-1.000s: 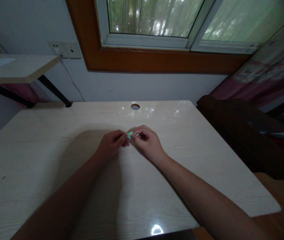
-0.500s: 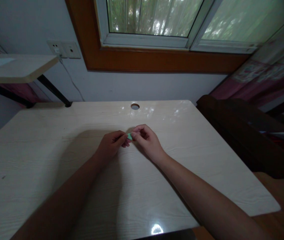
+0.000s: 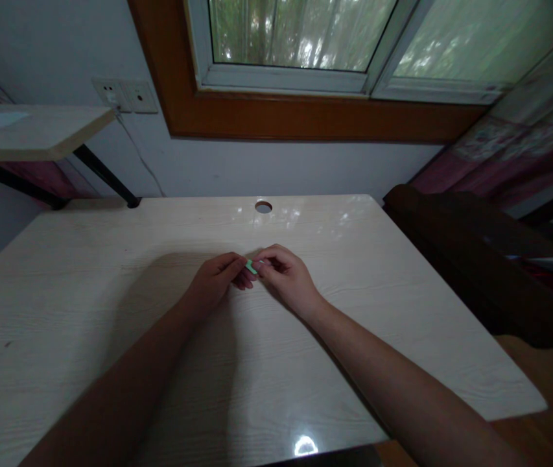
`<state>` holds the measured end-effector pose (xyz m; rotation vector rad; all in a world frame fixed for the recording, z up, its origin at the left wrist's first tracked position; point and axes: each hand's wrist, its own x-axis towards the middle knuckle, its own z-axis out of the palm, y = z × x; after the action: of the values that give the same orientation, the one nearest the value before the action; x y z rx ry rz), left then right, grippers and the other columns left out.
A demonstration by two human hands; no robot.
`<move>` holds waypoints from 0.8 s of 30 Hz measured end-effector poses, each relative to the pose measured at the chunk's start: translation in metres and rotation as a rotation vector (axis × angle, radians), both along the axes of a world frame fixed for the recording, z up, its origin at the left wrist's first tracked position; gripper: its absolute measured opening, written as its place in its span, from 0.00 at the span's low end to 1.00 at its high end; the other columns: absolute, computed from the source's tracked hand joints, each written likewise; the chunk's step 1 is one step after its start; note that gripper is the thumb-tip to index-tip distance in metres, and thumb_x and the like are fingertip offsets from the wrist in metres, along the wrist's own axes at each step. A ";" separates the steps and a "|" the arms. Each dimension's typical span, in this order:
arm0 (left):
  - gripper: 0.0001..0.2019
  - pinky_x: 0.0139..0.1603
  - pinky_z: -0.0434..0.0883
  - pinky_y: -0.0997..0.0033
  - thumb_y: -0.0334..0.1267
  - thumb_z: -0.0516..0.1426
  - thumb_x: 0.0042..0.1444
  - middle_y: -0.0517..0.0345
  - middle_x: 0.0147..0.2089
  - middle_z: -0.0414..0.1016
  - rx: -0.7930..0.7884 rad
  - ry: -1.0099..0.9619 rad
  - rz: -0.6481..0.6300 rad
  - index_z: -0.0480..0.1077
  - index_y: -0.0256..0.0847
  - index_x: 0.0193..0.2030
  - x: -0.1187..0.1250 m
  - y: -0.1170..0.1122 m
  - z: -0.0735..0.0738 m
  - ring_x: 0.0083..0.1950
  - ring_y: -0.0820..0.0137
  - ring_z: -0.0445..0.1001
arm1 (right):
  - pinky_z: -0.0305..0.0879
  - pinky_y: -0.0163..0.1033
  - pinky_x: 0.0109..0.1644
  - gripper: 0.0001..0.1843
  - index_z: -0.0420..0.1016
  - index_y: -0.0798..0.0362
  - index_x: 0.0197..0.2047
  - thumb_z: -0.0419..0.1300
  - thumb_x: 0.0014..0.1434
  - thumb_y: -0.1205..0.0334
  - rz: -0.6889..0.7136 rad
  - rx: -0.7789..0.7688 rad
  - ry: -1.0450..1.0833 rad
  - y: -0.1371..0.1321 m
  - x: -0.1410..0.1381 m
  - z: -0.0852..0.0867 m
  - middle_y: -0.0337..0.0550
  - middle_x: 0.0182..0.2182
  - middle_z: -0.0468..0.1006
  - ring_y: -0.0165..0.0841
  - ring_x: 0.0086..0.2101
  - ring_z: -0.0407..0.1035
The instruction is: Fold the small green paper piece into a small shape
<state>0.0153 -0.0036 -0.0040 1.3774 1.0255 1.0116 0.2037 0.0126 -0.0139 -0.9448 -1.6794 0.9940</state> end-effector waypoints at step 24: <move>0.15 0.33 0.73 0.73 0.46 0.56 0.63 0.53 0.31 0.79 -0.013 0.014 -0.002 0.75 0.34 0.35 0.000 0.001 -0.001 0.30 0.71 0.77 | 0.67 0.38 0.38 0.08 0.76 0.51 0.38 0.66 0.58 0.57 0.010 -0.161 0.164 0.000 -0.003 -0.003 0.39 0.32 0.79 0.30 0.31 0.71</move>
<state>0.0151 -0.0028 -0.0049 1.3761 1.0395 0.9933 0.2009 0.0131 -0.0172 -0.9324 -1.4858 1.1942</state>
